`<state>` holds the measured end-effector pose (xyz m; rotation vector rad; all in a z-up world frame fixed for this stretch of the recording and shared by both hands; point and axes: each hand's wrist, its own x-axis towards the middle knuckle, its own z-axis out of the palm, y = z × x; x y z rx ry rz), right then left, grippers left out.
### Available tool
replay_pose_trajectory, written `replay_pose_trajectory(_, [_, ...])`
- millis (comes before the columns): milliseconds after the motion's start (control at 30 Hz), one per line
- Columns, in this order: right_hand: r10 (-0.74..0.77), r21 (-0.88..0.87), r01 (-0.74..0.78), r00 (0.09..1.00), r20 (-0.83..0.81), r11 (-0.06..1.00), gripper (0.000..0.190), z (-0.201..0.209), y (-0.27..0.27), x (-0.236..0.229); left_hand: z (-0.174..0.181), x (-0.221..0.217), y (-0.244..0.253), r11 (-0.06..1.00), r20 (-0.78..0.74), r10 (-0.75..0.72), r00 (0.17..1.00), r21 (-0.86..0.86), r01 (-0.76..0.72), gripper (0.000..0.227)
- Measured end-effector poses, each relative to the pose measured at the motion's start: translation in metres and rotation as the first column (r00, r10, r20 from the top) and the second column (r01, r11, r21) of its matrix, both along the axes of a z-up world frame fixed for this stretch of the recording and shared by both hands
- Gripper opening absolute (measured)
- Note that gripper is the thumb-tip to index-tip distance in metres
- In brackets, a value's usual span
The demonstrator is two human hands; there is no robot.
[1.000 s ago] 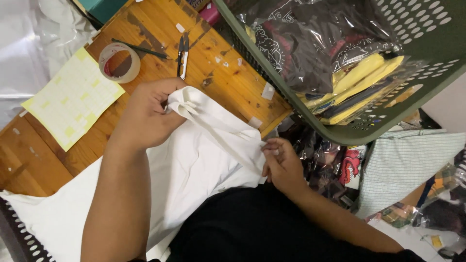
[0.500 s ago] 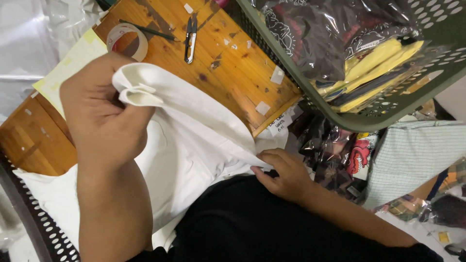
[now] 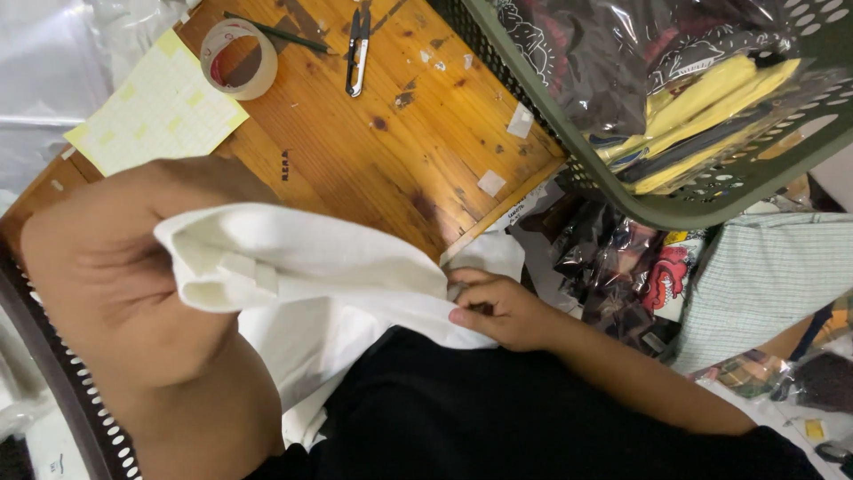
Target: The person folds a white shirt on a wooden table. They smooth the fabric, fold the sleeves and sides, and then fold the shirt into a compact rectangle. The folded shirt is placed into a plastic bag and put into a basket.
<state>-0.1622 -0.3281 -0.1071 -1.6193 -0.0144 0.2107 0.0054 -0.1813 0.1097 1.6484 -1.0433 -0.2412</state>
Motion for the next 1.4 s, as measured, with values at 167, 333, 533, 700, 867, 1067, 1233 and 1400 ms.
replay_pose_trajectory(167, [0.133,0.142,-0.149,0.984,0.119,0.978,0.021,0.013,-0.003,0.003,-0.004,0.008,0.007,0.994,0.035,-0.082,0.996,-0.065,0.084,0.029])
replay_pose_trajectory(333, [0.009,0.090,-0.029,0.976,0.218,0.996,0.023,0.031,-0.014,0.003,-0.002,0.011,0.011,0.991,0.031,-0.034,0.999,-0.126,0.038,0.033])
replay_pose_trajectory(533, [-0.328,0.004,0.415,0.713,0.619,0.910,0.011,0.043,-0.044,-0.004,-0.017,0.051,0.009,0.959,0.173,0.247,0.953,-0.185,-0.215,0.017])
replay_pose_trajectory(700, [-0.536,-0.332,0.802,0.584,0.610,0.496,0.009,0.064,-0.070,-0.008,-0.032,0.104,-0.062,0.965,0.428,0.246,0.870,-0.028,-0.259,0.014])
replay_pose_trajectory(867, [-0.751,-0.438,0.806,0.560,0.350,0.397,0.017,0.076,-0.070,-0.001,-0.082,0.132,-0.116,0.963,0.438,0.165,0.884,0.121,-0.240,0.010])
replay_pose_trajectory(1067, [-0.754,-0.762,0.438,0.649,-0.099,0.477,0.048,0.080,-0.069,0.002,-0.144,0.132,-0.135,0.828,0.604,0.021,0.796,0.437,-0.353,0.018])
replay_pose_trajectory(1233, [-0.778,-0.871,0.338,0.623,-0.077,0.357,0.034,0.049,-0.067,-0.015,-0.185,0.133,-0.136,0.840,0.747,-0.046,0.663,0.388,-0.379,0.016])
replay_pose_trajectory(1400, [-0.389,-0.731,0.676,0.650,0.653,-0.098,0.018,0.038,-0.062,-0.009,-0.189,0.138,-0.149,0.892,0.867,0.064,0.495,0.173,-0.418,0.019])
